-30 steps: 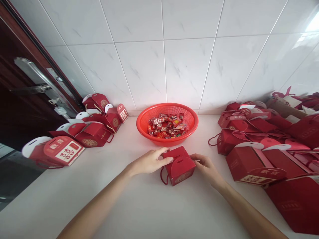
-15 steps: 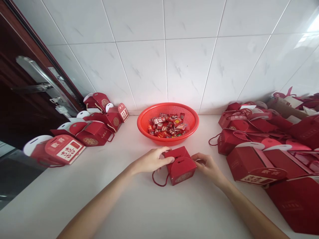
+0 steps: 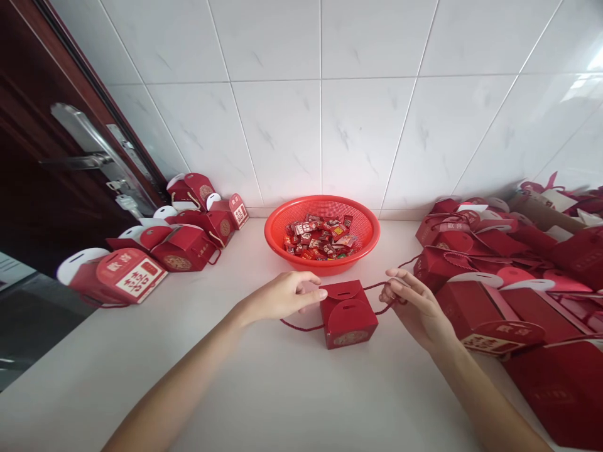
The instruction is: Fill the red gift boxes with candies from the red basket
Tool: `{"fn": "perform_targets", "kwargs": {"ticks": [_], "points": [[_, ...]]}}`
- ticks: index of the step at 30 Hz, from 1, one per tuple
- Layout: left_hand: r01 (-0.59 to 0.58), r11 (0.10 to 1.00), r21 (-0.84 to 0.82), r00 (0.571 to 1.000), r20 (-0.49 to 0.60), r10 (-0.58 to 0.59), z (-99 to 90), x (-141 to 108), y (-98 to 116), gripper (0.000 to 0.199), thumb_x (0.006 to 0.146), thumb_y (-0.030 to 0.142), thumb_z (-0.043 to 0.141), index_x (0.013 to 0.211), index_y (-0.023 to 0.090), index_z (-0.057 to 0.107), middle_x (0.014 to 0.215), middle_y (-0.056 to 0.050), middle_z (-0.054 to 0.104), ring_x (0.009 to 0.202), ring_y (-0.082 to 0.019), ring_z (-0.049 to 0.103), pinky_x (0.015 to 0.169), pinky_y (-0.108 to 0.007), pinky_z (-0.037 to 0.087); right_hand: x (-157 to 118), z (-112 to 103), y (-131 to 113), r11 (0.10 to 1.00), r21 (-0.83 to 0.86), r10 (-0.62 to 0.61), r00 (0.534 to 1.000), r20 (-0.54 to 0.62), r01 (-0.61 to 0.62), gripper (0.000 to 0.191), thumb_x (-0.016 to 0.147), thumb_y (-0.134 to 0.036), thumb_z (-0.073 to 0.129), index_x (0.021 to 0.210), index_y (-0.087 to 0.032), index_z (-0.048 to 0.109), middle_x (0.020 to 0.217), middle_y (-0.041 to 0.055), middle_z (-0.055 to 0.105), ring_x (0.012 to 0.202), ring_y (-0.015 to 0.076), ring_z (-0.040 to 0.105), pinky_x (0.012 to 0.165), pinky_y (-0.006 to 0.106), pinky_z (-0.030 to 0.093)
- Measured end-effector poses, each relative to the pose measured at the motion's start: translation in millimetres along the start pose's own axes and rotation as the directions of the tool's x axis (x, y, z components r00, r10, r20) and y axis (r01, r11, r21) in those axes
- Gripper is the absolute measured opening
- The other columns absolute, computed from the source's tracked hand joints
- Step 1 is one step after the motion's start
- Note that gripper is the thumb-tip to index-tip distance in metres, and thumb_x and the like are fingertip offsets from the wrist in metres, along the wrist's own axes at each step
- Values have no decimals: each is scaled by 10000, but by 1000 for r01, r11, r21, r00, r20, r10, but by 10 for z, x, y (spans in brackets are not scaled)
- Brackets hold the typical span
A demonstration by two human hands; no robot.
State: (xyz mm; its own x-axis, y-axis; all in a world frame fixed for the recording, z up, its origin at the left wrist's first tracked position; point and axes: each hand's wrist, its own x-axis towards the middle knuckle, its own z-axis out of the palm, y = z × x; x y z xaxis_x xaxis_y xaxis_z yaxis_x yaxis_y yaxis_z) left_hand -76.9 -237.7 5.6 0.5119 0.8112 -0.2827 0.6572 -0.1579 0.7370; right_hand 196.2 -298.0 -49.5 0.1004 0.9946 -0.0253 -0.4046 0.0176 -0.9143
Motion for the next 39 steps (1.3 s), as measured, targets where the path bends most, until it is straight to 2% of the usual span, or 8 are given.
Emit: {"fn": "perform_targets", "kwargs": {"ticks": [4, 8, 13, 18, 24, 28, 31, 39], "points": [[-35, 988, -148, 997, 68, 46, -101, -61, 61, 602, 849, 612, 640, 1276, 188, 624, 675, 19, 641, 593, -137, 568, 559, -246, 444, -9, -1, -67, 996, 89, -8, 999, 32, 5, 273, 685, -352, 849, 916, -279, 724, 747, -13, 612, 742, 158, 583, 742, 315, 506], [-101, 930, -352, 990, 56, 128, -173, -115, 119, 498, 840, 488, 705, 1205, 156, 635, 752, -8, 677, 598, -122, 577, 607, -271, 490, -25, 70, -172, 999, -1, -36, 998, 55, 36, 214, 703, -365, 812, 875, -275, 720, 809, 15, 647, 736, 181, 587, 752, 362, 516], [-200, 789, -581, 969, 1, 247, -224, -199, 179, 350, 882, 392, 691, 1133, 154, 638, 905, -79, 744, 725, -172, 688, 726, -343, 558, -53, 213, -375, 981, -143, -113, 983, 144, 134, 202, 724, -371, 788, 872, -259, 706, 903, 47, 687, 721, 197, 600, 749, 396, 528], [-280, 645, -711, 942, -75, 327, -194, -251, 282, 326, 864, 314, 704, 1144, 156, 646, 1079, -143, 751, 1011, -282, 719, 810, -411, 594, -46, 380, -607, 931, -308, -131, 968, 214, 194, 241, 762, -389, 784, 928, -229, 713, 939, 58, 715, 706, 188, 642, 714, 371, 544], [-412, 653, -635, 903, -192, 384, -52, -132, 486, 325, 822, 235, 700, 1136, 157, 665, 1147, -129, 738, 1069, -277, 703, 798, -385, 628, 16, 653, -815, 828, -487, -128, 939, 318, 278, 254, 782, -396, 771, 927, -194, 721, 888, 48, 724, 751, 182, 672, 702, 317, 570], [-532, 730, -430, 845, -335, 418, 23, -16, 583, 316, 794, 186, 687, 1110, 167, 686, 1146, -94, 739, 1036, -249, 708, 839, -374, 623, 84, 782, -826, 809, -468, -183, 910, 372, 354, 196, 802, -350, 735, 900, -184, 701, 840, 26, 705, 717, 165, 678, 672, 298, 571], [-570, 762, -308, 802, -410, 434, 58, 27, 590, 283, 813, 221, 695, 1092, 175, 708, 1097, -77, 757, 1011, -238, 717, 875, -374, 609, 127, 821, -803, 807, -456, -193, 897, 397, 375, 179, 807, -334, 720, 901, -184, 690, 855, 31, 719, 739, 178, 697, 697, 319, 581], [-596, 779, -194, 743, -502, 444, 191, 133, 481, 348, 814, 329, 753, 1140, 212, 721, 1081, -48, 772, 996, -238, 724, 925, -399, 599, 194, 832, -714, 725, -557, -206, 899, 386, 405, 144, 819, -297, 690, 920, -194, 675, 871, 39, 726, 742, 204, 713, 675, 328, 570]]}}
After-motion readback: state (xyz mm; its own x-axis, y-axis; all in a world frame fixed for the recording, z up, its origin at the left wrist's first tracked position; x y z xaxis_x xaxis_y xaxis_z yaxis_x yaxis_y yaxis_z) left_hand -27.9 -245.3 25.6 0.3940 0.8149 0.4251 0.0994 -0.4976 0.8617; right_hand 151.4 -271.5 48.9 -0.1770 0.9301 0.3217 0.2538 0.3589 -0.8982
